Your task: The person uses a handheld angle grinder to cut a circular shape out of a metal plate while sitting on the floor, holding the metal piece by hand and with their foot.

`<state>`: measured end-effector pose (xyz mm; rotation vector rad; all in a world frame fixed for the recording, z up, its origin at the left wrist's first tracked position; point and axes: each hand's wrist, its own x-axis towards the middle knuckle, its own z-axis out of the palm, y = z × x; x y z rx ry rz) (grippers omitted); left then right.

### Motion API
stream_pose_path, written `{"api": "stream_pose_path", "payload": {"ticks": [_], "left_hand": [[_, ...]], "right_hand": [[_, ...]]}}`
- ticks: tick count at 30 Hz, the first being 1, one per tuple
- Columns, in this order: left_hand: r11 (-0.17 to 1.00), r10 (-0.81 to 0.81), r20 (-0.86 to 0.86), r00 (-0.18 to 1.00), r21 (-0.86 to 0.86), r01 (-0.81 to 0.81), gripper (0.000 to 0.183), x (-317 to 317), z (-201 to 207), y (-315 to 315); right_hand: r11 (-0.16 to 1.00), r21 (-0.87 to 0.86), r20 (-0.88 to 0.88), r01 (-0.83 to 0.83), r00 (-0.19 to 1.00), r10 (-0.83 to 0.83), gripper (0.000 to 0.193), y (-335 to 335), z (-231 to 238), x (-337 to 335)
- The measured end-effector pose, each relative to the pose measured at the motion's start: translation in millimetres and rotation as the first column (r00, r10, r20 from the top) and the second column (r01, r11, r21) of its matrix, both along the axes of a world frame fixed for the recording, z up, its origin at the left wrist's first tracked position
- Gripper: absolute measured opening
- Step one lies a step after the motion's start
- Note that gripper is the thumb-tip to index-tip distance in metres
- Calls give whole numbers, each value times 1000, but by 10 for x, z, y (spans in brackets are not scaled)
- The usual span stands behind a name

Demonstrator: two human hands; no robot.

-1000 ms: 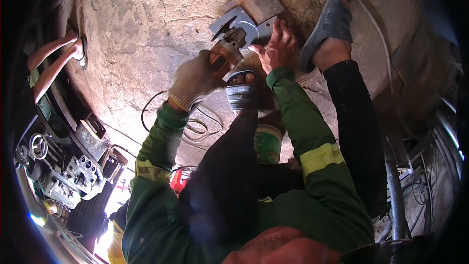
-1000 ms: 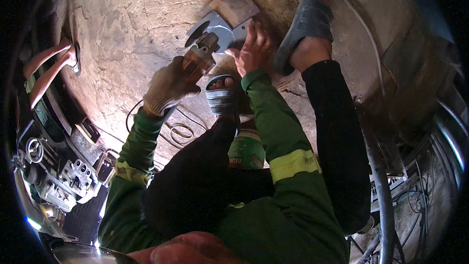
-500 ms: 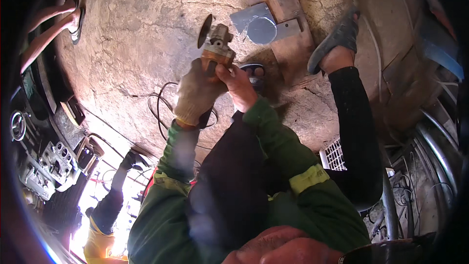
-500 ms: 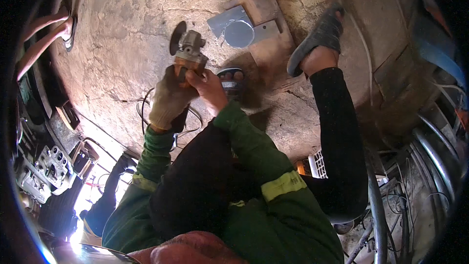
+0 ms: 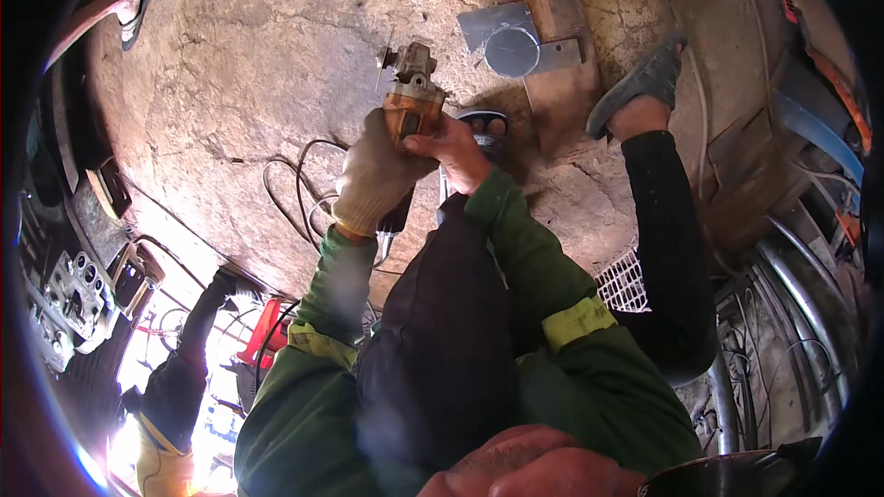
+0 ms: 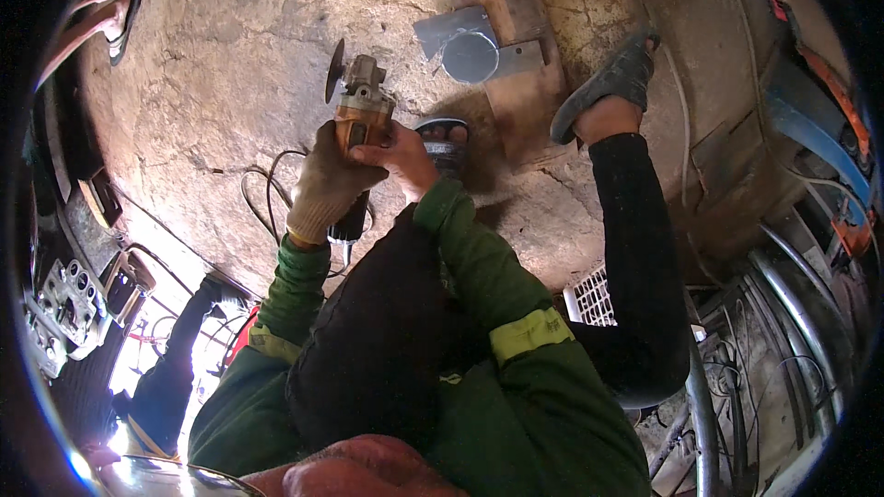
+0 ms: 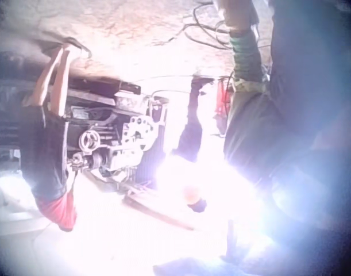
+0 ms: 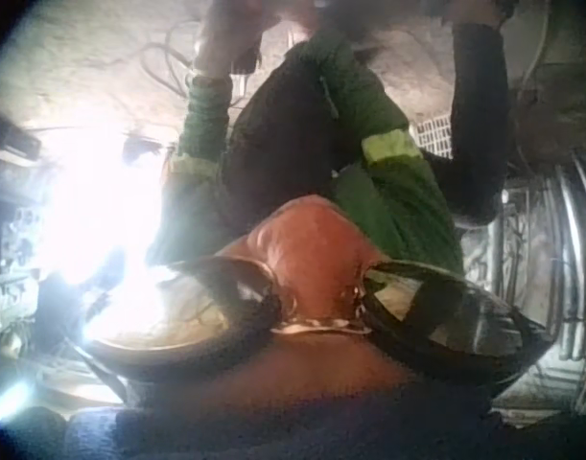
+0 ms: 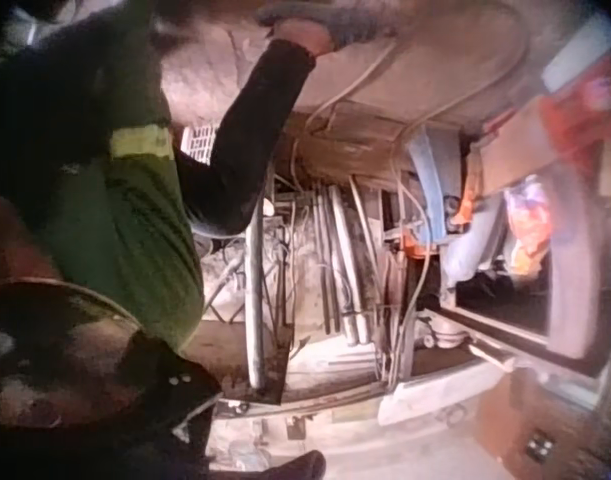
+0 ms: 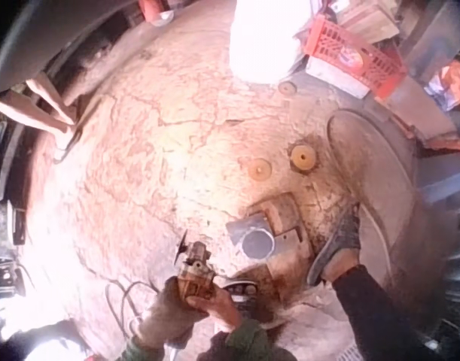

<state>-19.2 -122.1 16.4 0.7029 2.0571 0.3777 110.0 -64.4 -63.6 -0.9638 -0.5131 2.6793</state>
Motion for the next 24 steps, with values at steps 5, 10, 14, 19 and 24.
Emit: {"api": "stream_pose_path", "payload": {"ticks": [5,10,14,19,24], "left_hand": [[972,195,401,895,43,-231,63,-128,-43,25],[942,307,185,933,82,-326,57,-146,-306,71],[962,272,-119,955,34,-270,58,-349,-478,222],[981,152,-314,937,-65,-181,73,-601,-776,358],[988,92,-405,910,-79,-135,75,-577,-1070,228]], "right_hand": [[995,28,-93,-95,991,97,65,155,-42,-42],[755,320,562,-572,756,335,63,526,-272,26],[376,607,780,-700,436,-449,83,1131,-399,591],[206,378,790,-902,199,-580,112,1236,-665,799],[399,325,877,-858,116,-466,118,1325,-598,701]]}}
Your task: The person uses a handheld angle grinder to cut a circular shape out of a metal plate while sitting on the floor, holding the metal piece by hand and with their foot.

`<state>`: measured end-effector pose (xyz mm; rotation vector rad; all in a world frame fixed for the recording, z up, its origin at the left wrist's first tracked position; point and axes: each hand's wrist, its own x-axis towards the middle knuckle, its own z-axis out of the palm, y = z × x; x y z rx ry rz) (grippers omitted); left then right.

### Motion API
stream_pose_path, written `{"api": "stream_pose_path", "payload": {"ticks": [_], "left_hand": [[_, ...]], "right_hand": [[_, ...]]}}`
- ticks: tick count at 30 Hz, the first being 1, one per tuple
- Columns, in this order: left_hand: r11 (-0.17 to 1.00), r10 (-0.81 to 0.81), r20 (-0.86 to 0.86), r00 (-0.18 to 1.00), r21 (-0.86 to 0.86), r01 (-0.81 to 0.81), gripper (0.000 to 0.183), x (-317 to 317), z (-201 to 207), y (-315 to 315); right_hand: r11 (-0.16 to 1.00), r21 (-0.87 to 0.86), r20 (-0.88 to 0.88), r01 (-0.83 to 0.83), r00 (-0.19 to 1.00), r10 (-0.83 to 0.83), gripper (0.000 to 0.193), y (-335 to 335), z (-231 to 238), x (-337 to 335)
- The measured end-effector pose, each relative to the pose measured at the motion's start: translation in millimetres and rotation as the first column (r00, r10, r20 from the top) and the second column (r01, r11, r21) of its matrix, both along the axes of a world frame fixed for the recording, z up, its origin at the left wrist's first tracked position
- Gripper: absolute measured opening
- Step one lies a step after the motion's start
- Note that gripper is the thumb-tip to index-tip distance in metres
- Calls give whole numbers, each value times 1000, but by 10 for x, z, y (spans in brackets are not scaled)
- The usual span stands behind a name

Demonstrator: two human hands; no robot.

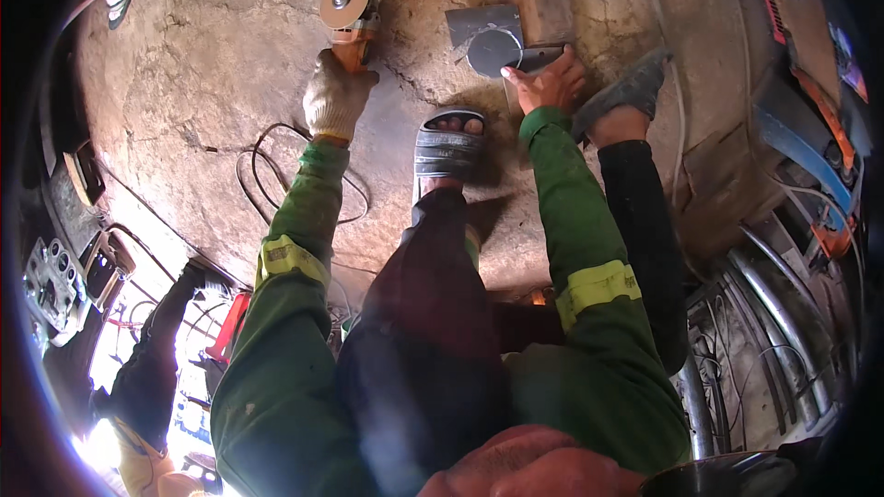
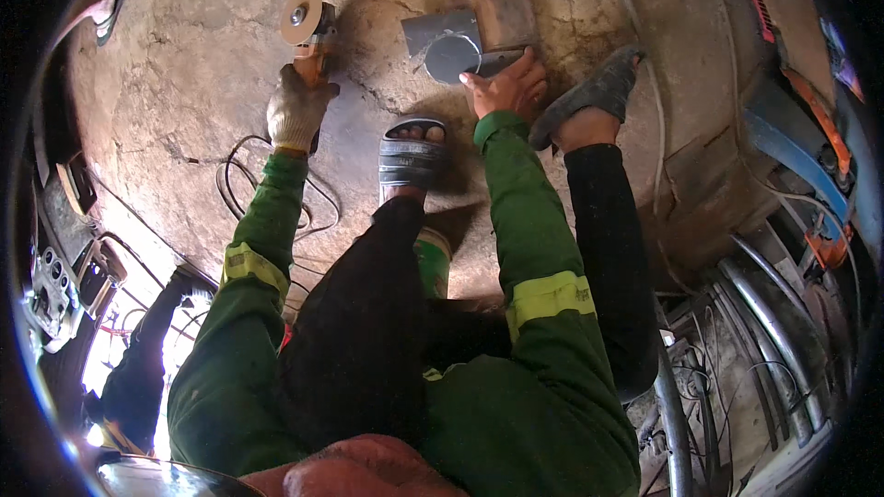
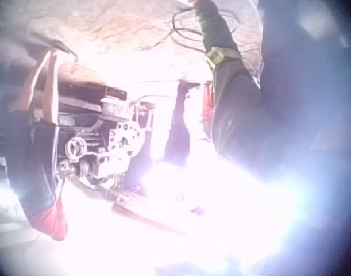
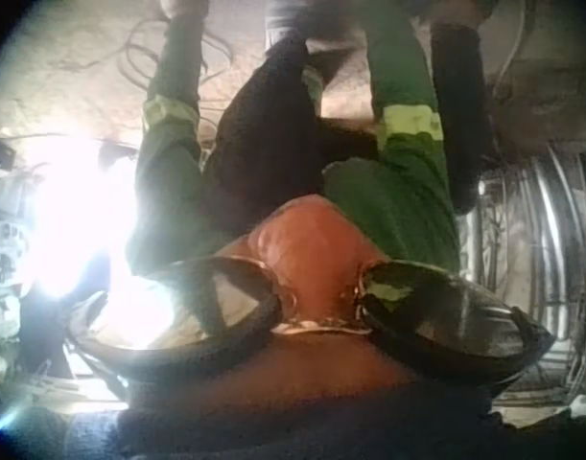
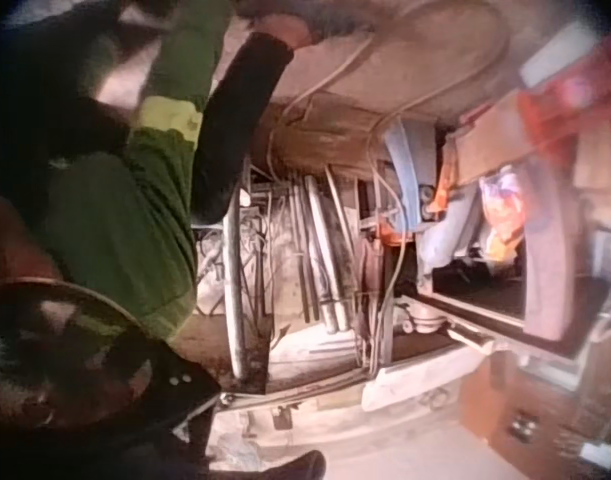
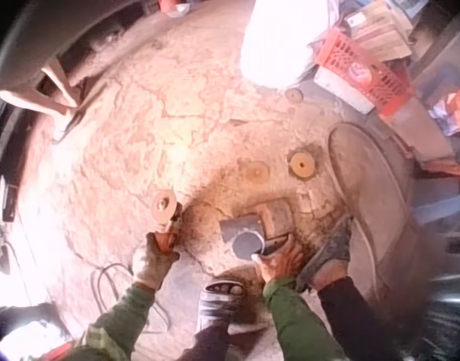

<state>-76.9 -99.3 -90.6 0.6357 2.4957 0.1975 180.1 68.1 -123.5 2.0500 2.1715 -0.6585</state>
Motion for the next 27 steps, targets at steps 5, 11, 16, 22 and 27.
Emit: {"api": "stream_pose_path", "payload": {"ticks": [5,11,16,22,27], "left_hand": [[999,33,5,999,-9,-33,72,177,-47,40],[991,135,13,991,19,-136,68,278,-5,48],[988,157,-21,987,4,-157,64,345,-21,80],[987,138,-25,990,83,-135,70,318,-152,12],[989,145,66,987,-18,-144,93,250,299,-10]], "right_hand": [[976,215,-193,-21,979,64,81,93,-406,412],[823,-545,-594,163,618,-516,36,147,-432,768],[754,-647,-646,116,442,-622,21,30,220,730],[663,-747,-661,-49,-49,-748,16,-127,591,779],[712,-692,-700,-118,-132,-702,18,-57,738,800]]}}
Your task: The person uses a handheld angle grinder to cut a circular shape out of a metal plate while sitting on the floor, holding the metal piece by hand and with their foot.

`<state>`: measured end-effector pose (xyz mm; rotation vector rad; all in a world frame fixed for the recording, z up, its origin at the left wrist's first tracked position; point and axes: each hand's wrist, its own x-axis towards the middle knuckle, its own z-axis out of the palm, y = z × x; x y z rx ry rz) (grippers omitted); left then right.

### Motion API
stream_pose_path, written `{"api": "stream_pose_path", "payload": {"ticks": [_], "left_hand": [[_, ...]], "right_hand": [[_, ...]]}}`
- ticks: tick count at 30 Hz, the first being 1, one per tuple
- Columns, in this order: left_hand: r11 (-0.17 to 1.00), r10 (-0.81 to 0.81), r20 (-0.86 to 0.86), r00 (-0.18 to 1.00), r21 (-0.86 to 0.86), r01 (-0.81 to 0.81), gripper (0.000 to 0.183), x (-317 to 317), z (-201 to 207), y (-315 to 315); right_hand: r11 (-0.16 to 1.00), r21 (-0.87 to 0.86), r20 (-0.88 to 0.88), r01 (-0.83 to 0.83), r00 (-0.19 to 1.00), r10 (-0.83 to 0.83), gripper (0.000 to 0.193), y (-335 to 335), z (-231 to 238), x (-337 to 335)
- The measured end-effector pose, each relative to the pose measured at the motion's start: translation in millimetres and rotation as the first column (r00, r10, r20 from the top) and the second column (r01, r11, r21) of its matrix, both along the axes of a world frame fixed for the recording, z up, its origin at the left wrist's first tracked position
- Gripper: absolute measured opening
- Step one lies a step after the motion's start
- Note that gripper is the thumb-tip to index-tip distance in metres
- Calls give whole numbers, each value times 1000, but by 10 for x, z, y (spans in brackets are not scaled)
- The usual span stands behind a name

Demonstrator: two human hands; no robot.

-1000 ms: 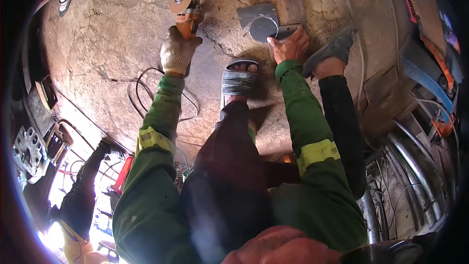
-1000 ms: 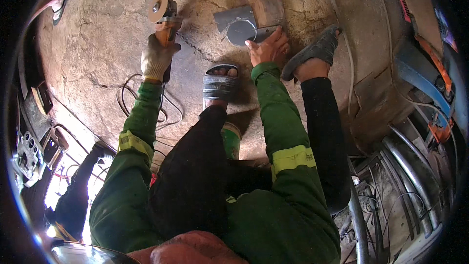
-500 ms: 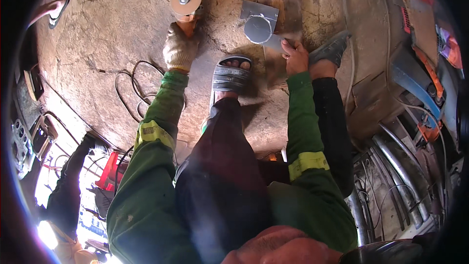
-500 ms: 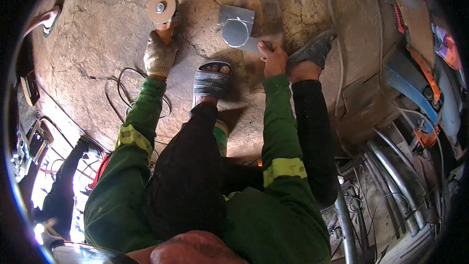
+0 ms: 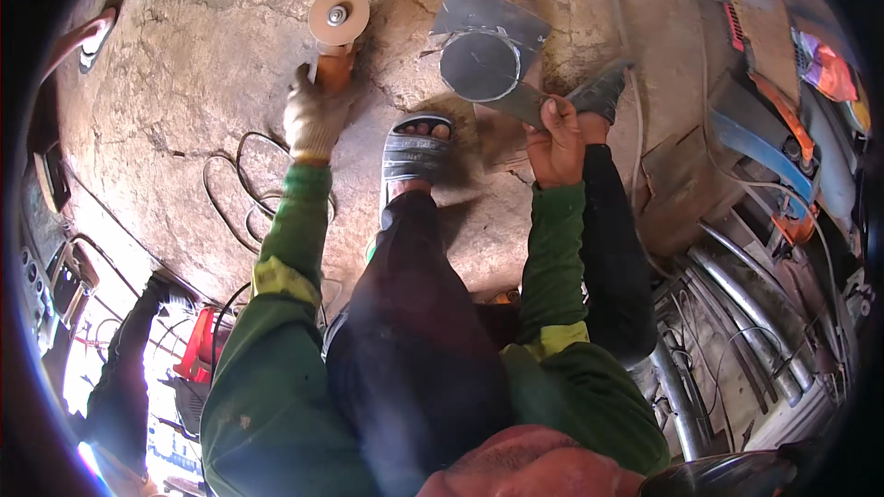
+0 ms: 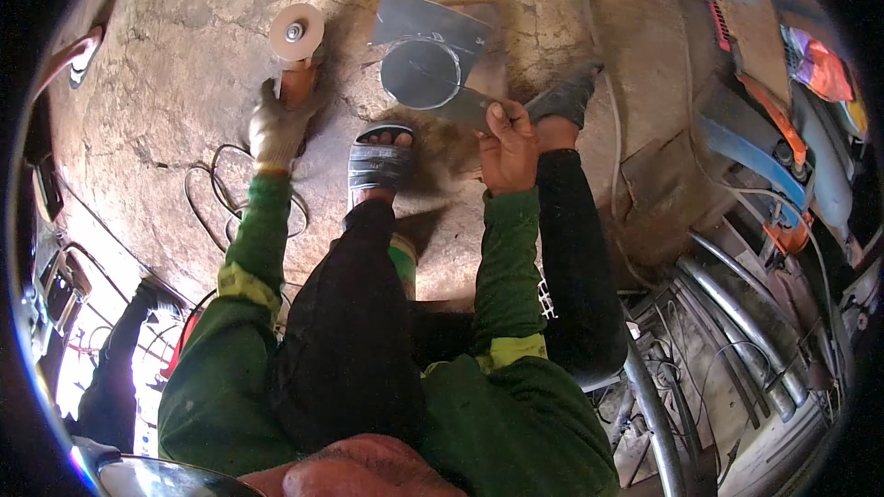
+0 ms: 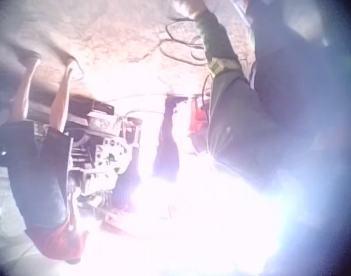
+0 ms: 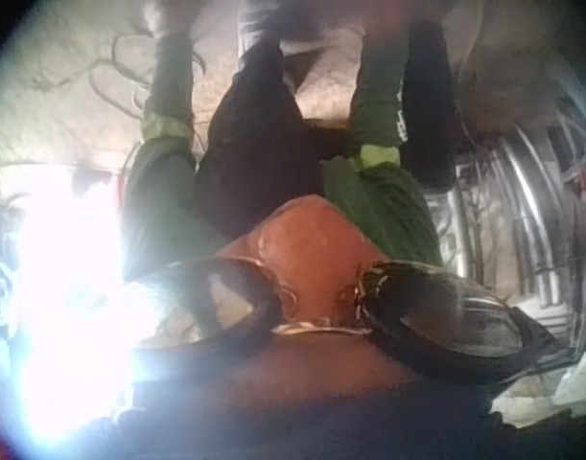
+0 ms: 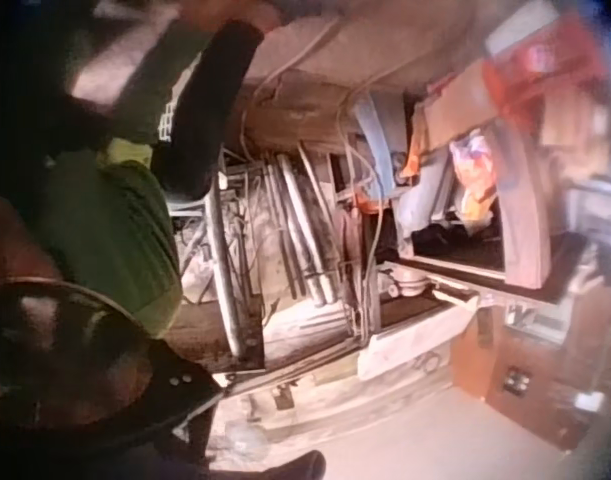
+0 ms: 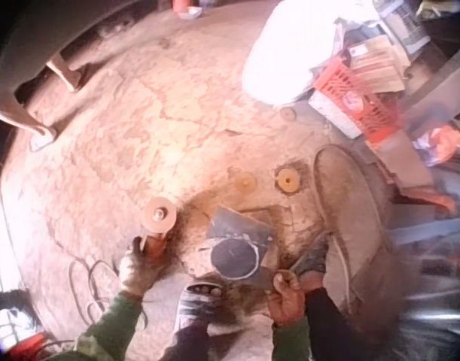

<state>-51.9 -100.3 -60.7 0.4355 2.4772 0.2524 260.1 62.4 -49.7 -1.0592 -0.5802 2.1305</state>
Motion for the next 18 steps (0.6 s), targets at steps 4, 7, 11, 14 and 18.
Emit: {"api": "stream_pose_path", "payload": {"ticks": [4,7,11,14,18], "left_hand": [[477,258,337,905,770,-423,62,-183,493,-286],[330,26,352,936,880,-340,45,-41,2011,201],[95,-323,104,941,992,-77,45,155,2934,335],[23,-403,42,914,999,-36,44,176,3086,366],[2,-371,10,929,1000,-9,44,167,3170,290]], "right_hand": [[999,22,30,-26,999,25,20,95,139,-3],[999,45,65,-9,998,6,20,116,208,-25],[998,52,89,17,996,-22,18,74,158,-26],[997,46,93,60,994,-64,10,38,242,-59],[996,35,68,85,994,-87,6,33,263,-70]]}}
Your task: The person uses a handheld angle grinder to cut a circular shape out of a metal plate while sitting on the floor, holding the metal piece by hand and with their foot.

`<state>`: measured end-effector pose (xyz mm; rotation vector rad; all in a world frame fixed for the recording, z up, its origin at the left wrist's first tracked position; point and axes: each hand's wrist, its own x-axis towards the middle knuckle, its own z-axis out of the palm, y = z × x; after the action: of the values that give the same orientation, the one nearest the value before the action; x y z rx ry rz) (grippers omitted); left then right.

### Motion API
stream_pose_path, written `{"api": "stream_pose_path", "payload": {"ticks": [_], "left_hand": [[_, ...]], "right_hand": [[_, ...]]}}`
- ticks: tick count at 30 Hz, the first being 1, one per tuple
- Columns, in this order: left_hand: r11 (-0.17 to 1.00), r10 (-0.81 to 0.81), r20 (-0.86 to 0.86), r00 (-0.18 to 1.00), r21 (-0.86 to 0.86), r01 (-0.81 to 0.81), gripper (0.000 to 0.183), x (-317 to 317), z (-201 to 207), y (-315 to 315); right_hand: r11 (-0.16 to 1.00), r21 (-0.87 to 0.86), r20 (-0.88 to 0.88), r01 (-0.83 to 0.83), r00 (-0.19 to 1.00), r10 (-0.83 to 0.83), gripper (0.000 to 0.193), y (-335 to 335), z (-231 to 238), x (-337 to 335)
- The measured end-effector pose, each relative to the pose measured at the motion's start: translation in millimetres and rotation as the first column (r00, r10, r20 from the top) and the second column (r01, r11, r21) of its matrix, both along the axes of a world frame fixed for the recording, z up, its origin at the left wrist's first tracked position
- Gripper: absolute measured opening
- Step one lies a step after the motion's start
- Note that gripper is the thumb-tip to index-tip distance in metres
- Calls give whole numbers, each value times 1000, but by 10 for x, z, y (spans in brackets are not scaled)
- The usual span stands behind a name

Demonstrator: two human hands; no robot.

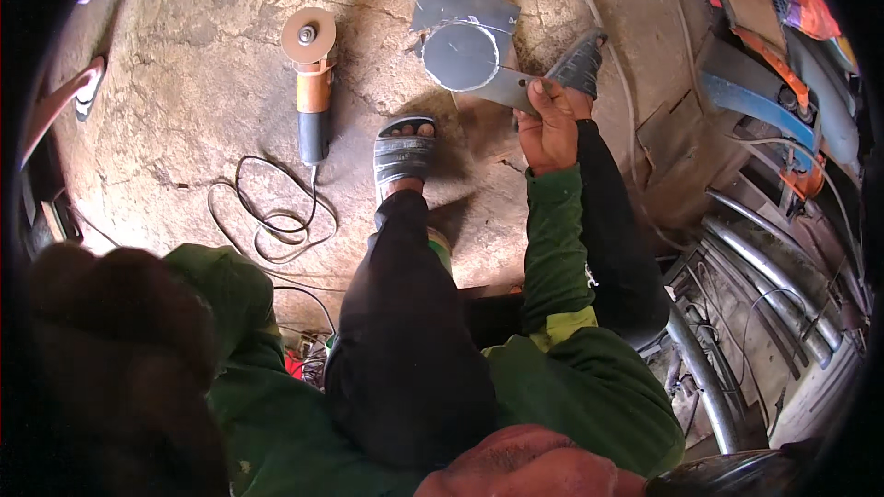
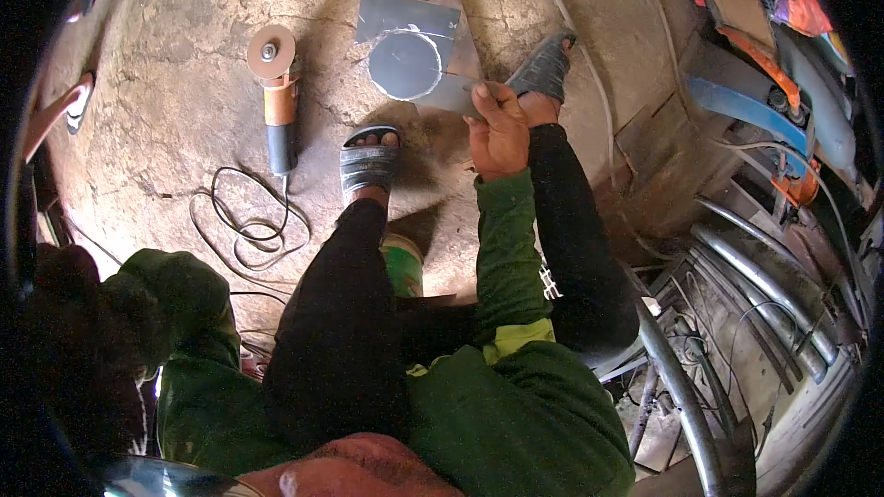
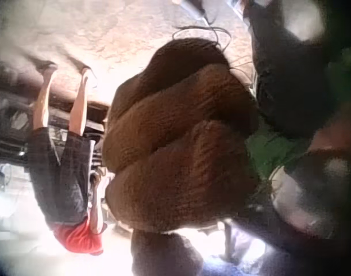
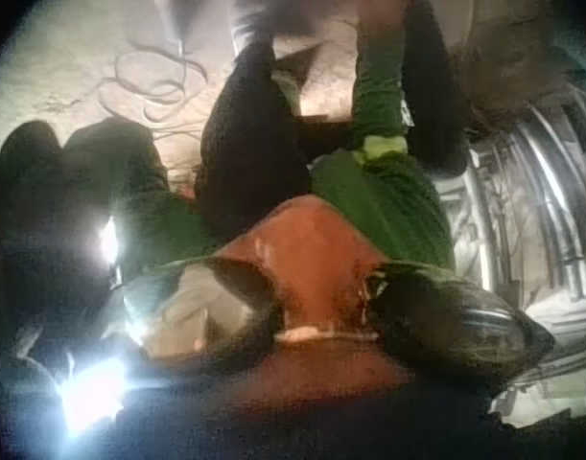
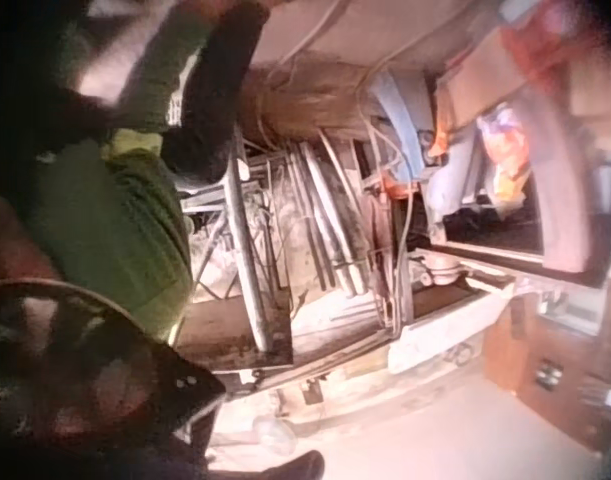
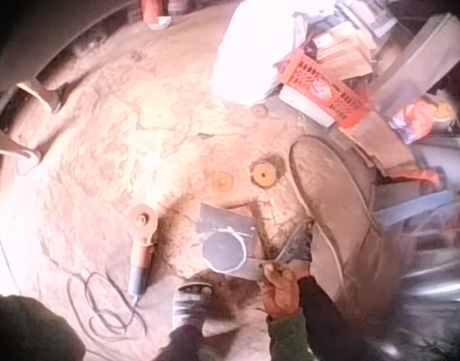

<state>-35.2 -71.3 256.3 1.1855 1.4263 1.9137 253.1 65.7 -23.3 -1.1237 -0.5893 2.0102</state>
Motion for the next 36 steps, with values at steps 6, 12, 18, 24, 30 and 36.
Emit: {"api": "stream_pose_path", "payload": {"ticks": [6,12,18,24,30,36], "left_hand": [[978,191,-15,982,-84,-191,43,-146,-60,-297],[923,350,-84,933,-138,-359,42,-285,-194,-541],[916,355,-92,930,-163,-366,41,-236,-263,-584],[912,362,-89,928,-172,-372,40,-243,-221,-658],[911,367,-81,927,-171,-376,39,-227,-182,-691],[911,368,-72,927,-172,-375,38,-211,-200,-721]], "right_hand": [[1000,14,-39,-6,999,7,21,-30,-163,147],[996,-85,-59,4,998,-9,21,-16,-274,167],[998,-47,-195,-30,981,21,17,-71,-285,225],[996,-57,-274,-63,961,45,14,-126,-190,74],[993,-73,-308,-96,949,69,12,-114,-221,87],[996,-73,-256,-59,966,39,10,-115,-217,65]]}}
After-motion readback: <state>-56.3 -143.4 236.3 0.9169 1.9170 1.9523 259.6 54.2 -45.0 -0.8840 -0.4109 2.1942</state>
